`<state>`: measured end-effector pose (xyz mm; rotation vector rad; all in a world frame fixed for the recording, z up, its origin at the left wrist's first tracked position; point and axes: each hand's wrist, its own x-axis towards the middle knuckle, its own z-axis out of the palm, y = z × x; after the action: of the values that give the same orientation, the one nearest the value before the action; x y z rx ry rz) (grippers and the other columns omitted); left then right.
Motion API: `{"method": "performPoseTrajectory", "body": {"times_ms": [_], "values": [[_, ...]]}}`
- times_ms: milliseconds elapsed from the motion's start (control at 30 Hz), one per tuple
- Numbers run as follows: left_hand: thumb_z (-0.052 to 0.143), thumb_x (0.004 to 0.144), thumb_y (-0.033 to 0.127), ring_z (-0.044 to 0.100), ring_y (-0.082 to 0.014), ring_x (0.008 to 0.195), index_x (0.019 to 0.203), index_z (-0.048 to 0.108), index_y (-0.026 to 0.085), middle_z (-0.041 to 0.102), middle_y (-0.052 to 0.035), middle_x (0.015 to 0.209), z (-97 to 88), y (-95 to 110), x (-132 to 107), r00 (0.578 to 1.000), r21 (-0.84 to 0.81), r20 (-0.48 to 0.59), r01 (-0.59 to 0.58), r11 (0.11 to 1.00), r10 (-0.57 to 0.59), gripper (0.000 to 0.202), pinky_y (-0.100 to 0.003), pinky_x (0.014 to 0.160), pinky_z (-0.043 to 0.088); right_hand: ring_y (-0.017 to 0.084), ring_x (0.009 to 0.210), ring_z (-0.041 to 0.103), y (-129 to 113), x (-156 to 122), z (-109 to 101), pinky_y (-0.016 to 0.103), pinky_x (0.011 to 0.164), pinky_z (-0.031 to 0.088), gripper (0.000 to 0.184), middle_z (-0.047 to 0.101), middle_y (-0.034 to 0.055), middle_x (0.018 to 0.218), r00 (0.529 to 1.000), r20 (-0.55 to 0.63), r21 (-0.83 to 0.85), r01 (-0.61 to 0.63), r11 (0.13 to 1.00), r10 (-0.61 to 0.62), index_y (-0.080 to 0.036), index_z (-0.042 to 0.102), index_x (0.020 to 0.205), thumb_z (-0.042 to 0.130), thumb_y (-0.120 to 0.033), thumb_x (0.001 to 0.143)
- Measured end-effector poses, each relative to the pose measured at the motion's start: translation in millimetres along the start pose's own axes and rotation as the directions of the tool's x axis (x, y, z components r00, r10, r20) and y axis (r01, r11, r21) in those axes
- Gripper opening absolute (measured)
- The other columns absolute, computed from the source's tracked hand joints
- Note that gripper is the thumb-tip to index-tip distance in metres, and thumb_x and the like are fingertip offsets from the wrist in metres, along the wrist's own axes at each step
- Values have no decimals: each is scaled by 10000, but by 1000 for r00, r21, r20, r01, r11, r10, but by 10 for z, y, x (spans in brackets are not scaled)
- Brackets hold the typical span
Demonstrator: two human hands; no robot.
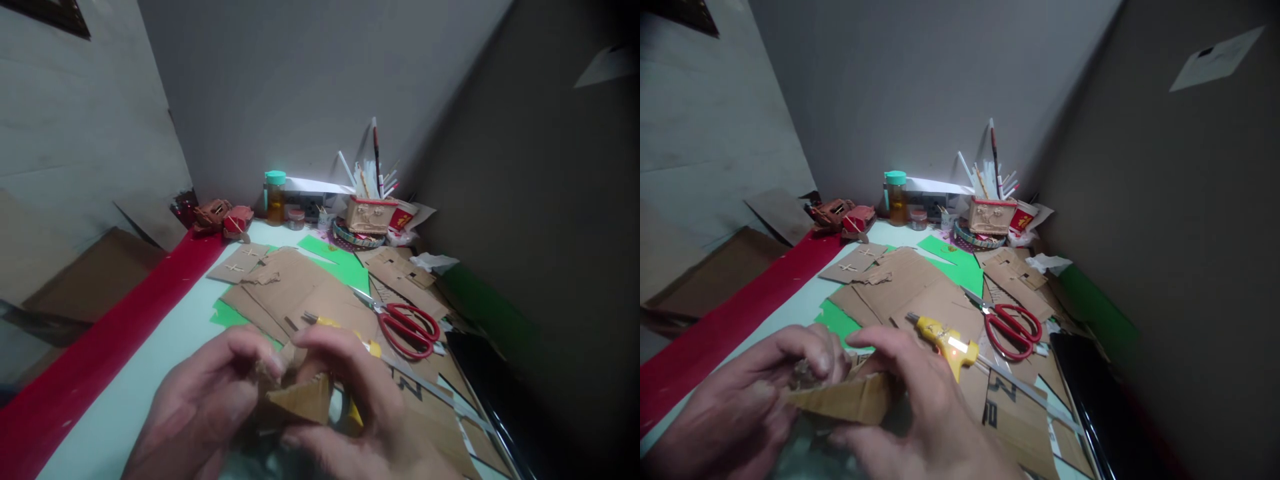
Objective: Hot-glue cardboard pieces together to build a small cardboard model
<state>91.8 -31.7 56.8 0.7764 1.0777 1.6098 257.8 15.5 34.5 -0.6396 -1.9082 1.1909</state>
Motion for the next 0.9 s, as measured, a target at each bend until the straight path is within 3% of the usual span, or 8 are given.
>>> {"method": "performPoseTrajectory", "body": {"times_ms": [167, 300, 433, 567, 700, 800, 900], "values": [[778, 725, 500, 635, -275, 793, 801, 724, 208, 635, -61, 701, 17, 69, 51, 998, 22, -34, -55, 998, 55, 307, -381, 736, 562, 149, 921, 624, -3, -3, -25, 323, 937, 503, 746, 619, -86, 1075, 996, 77, 18, -36, 999, 34, -568, 454, 1330, 814, -184, 802], [793, 731, 508, 639, -266, 772, 728, 733, 208, 627, -48, 652, -35, 58, -1, 996, 60, -67, -49, 997, 53, 306, -361, 708, 565, 149, 930, 618, 2, -19, -39, 304, 857, 512, 696, 599, -65, 1185, 988, 119, 102, -116, 988, 103, -540, 479, 1332, 817, -217, 817], [894, 624, 514, 636, -228, 772, 584, 727, 220, 645, -27, 651, -68, 15, -59, 988, 136, -151, -21, 991, 42, 340, -273, 661, 557, 148, 886, 610, -51, 19, -33, 278, 797, 502, 672, 627, -63, 1022, 988, 106, 223, -136, 965, 115, -464, 560, 1268, 868, -179, 742], [841, 650, 573, 681, -311, 858, 798, 766, 225, 721, -70, 786, -53, 21, -35, 991, 59, -133, 37, 998, -29, 386, -366, 682, 594, 123, 820, 577, -54, 72, -26, 235, 758, 477, 724, 592, -79, 870, 981, 83, 349, -192, 917, 174, -425, 616, 1242, 929, -150, 649], [818, 625, 614, 696, -370, 936, 984, 750, 229, 746, -90, 832, -57, 23, -4, 993, 17, -84, 84, 996, -82, 530, -431, 735, 610, 116, 932, 630, 34, 126, -47, 211, 827, 497, 710, 677, -62, 986, 985, 87, 582, -172, 794, 149, -379, 608, 1268, 924, -128, 684], [847, 590, 583, 699, -395, 977, 1062, 734, 231, 766, -98, 887, -76, -17, -15, 990, 17, -54, 132, 991, -130, 598, -447, 746, 615, 85, 940, 672, 86, 171, -86, 168, 834, 522, 631, 726, -59, 1017, 992, 15, 736, -96, 671, 126, -326, 610, 1248, 896, -109, 729], [916, 526, 470, 694, -413, 1028, 1076, 728, 245, 781, -93, 955, -73, -57, -32, 978, 38, -68, 202, 979, -199, 623, -446, 740, 623, 56, 930, 693, 99, 201, -120, 118, 803, 517, 627, 744, -76, 1008, 988, -33, 774, -72, 629, 153, -305, 600, 1232, 887, -81, 722]]}}
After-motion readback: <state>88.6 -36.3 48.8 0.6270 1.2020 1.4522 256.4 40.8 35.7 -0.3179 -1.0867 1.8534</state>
